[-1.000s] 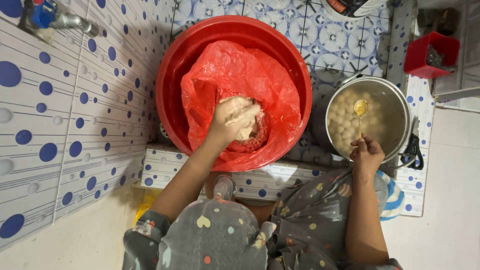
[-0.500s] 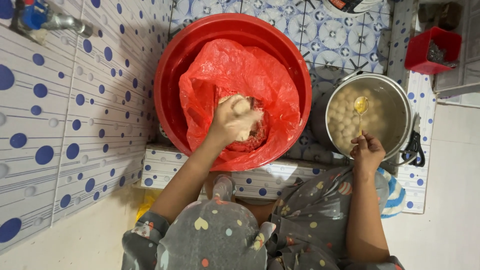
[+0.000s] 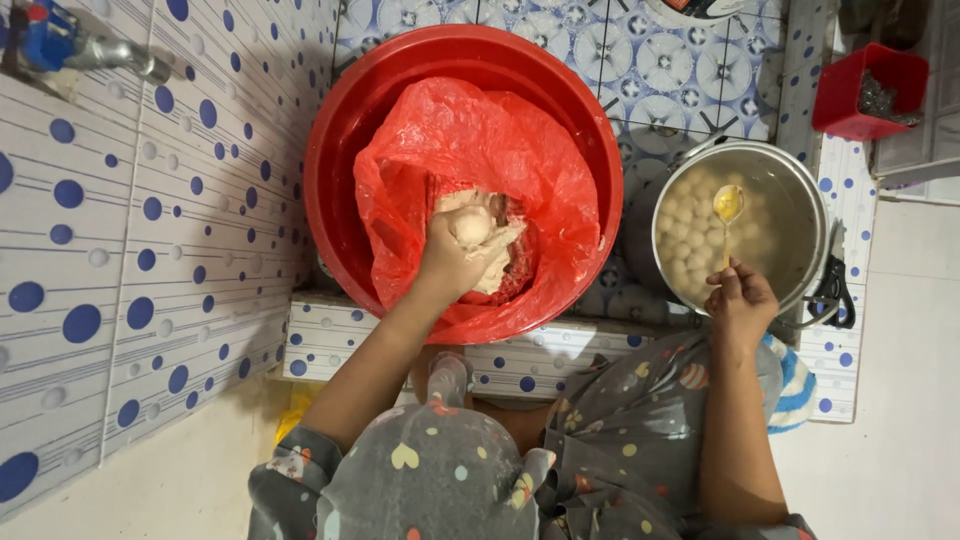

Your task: Shaping meatballs by squeezing meat paste through the hand and scooping it with a spoon into a pot of water.

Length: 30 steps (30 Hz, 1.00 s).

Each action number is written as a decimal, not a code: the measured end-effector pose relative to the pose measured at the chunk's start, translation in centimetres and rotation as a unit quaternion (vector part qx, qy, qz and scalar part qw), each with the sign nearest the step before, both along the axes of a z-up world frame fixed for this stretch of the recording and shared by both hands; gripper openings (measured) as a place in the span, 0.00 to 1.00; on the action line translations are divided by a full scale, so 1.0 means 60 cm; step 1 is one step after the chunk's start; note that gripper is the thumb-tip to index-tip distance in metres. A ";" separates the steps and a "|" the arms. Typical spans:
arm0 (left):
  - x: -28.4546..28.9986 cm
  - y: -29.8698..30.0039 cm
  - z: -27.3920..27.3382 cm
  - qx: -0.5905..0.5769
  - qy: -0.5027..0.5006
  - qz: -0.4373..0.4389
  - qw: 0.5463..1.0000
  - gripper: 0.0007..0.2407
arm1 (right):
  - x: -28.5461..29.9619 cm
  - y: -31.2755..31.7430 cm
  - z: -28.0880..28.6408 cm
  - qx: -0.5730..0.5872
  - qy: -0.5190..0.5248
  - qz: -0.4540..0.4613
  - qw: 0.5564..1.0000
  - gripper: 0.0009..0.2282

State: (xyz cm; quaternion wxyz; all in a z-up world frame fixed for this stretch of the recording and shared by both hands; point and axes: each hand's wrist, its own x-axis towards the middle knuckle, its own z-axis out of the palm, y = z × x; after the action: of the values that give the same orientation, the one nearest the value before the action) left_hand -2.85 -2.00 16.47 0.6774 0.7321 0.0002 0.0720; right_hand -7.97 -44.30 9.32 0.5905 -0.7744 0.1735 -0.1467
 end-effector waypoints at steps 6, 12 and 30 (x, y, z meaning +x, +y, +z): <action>0.005 -0.001 -0.040 -0.129 -0.012 -0.120 0.984 0.14 | -0.012 0.082 0.105 0.018 -0.018 0.011 1.000 0.06; 0.003 -0.009 0.005 -0.187 -0.048 -0.116 0.974 0.14 | -0.031 0.209 0.205 -0.129 -0.047 0.081 0.987 0.07; 0.008 -0.032 -0.050 -0.083 0.149 -0.033 0.985 0.06 | -0.026 0.372 0.244 -0.437 -0.153 0.241 0.853 0.12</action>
State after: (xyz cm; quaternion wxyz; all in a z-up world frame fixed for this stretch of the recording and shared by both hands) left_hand -2.36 -3.91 13.46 0.7302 0.6755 0.0829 -0.0604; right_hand -9.55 -21.99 23.97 0.2269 -0.9381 -0.1928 -0.1772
